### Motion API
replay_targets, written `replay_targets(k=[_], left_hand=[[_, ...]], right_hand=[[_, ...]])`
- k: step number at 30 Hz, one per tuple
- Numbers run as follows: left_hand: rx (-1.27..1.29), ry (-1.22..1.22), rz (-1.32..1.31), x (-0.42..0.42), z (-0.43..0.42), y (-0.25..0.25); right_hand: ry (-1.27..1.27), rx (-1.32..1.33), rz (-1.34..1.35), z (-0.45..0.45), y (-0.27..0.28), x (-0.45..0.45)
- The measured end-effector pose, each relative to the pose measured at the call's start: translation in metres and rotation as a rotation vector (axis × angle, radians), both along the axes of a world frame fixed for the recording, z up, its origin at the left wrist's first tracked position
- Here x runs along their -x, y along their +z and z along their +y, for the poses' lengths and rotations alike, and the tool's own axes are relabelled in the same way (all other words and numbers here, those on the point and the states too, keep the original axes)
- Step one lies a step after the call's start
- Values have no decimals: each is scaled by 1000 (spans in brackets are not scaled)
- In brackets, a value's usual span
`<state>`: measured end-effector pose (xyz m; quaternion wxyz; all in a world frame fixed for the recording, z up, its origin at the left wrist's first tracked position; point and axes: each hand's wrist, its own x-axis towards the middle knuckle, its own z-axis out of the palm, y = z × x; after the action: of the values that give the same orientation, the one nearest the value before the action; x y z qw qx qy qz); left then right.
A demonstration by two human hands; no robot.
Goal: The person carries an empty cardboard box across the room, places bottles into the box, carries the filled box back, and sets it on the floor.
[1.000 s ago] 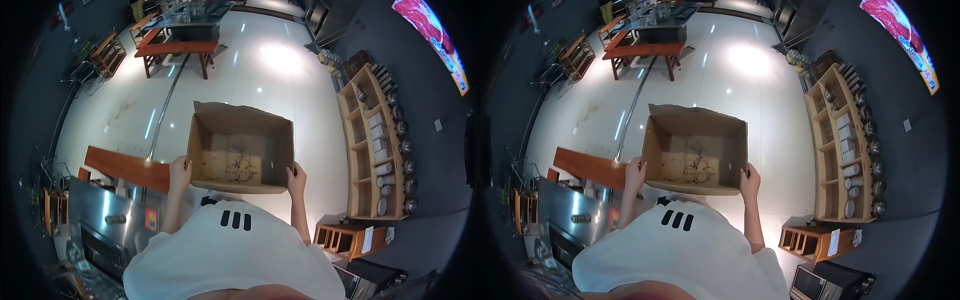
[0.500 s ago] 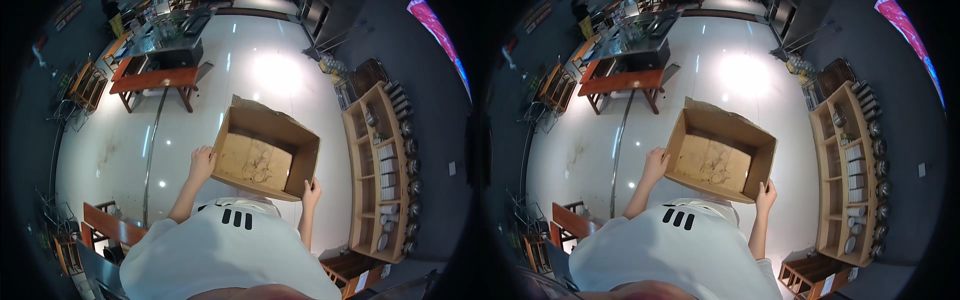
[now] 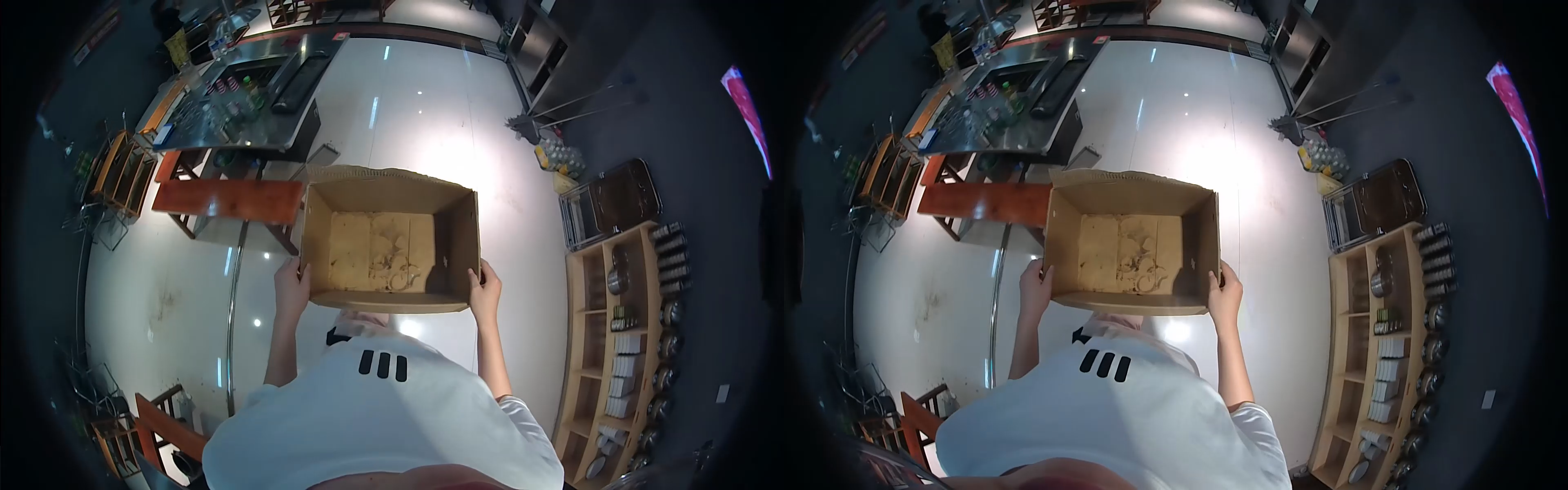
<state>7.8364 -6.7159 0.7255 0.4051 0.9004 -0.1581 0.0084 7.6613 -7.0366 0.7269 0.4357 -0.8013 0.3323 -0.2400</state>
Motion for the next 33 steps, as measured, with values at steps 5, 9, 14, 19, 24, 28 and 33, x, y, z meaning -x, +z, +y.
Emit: replay_targets(k=[5, 9, 14, 19, 24, 28, 33], left_hand=[[-19, -90, -53, -158, -89, 10], [-73, -185, -87, -275, -181, 32], [-160, -325, -163, -404, -303, 23], [-198, -360, -127, -526, -417, 0], [-201, -258, -111, -659, -506, 16], [-126, -142, -163, -763, -550, 22], [-118, -60, -163, -892, -607, -10]], right_hand=[[-88, -8, 24, -80, 3, -135], [-171, -63, -7, -148, 9, -221], [-309, -139, -113, -242, -15, -315], [-330, -166, -99, -350, -41, -429], [-226, -193, -171, -470, -31, -590], [-94, -87, -144, -540, -13, -724], [-22, 32, -56, -610, -14, -878]])
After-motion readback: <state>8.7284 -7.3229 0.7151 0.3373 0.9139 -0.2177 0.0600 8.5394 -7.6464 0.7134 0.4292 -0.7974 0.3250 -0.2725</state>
